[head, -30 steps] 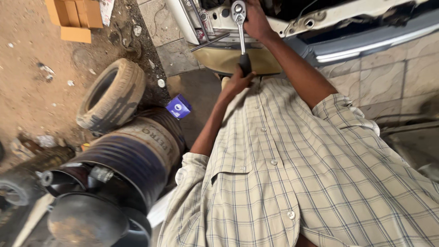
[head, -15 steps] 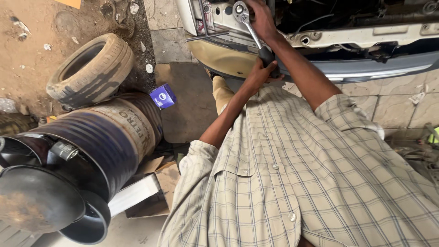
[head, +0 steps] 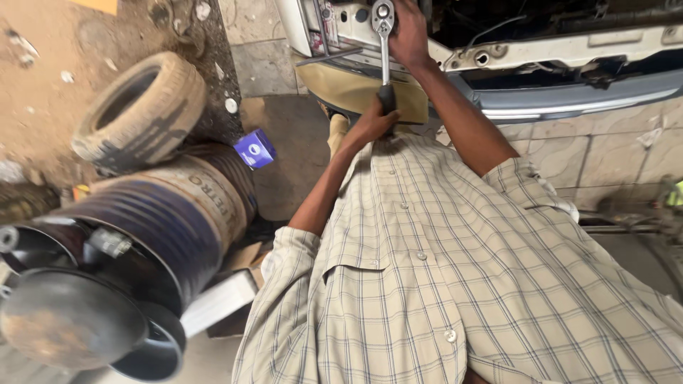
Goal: The person uses a ratchet wrench to tighten bolts on the front bumper and engine bay of a car. They adjust the socket size on the ratchet and work on different fasteners under the hood and on the front fascia.
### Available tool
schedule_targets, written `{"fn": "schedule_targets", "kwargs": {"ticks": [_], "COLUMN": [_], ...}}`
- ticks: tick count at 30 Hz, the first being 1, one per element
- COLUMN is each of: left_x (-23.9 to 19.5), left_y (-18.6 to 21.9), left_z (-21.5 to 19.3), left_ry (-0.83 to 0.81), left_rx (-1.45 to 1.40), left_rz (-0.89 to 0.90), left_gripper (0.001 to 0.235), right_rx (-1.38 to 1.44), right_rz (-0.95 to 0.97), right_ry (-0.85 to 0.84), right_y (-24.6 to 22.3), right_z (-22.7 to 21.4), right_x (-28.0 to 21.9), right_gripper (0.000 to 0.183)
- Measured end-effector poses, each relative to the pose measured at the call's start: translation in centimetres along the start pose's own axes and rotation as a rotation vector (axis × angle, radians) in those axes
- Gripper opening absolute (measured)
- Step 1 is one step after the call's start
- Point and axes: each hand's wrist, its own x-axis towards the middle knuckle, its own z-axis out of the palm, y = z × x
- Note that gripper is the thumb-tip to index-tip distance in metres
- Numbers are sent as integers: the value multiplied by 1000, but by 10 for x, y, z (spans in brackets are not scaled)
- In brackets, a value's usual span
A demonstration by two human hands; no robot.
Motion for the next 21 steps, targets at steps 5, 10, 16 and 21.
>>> {"fn": "schedule_targets", "kwargs": {"ticks": [5, 10, 16, 21], "left_x": [-22, -4, 25, -2], "left_y": [-10, -4, -3, -29], "left_z": [-109, -203, -213, -172], "left_ry": [-12, 290, 284, 79], "left_rx": [103, 302, 603, 409], "left_rz": [-262, 102, 35, -5], "left_gripper": [44, 46, 51, 53], "right_rx": [30, -126, -117, 19], "right_rz": [-33, 20, 123, 182], "right_ry": [37, 35, 16, 18], "right_y": [-5, 11, 29, 22], "right_z": [7, 20, 32, 29], "right_x": [-3, -13, -17, -24], "right_gripper": [40, 40, 21, 20]}}
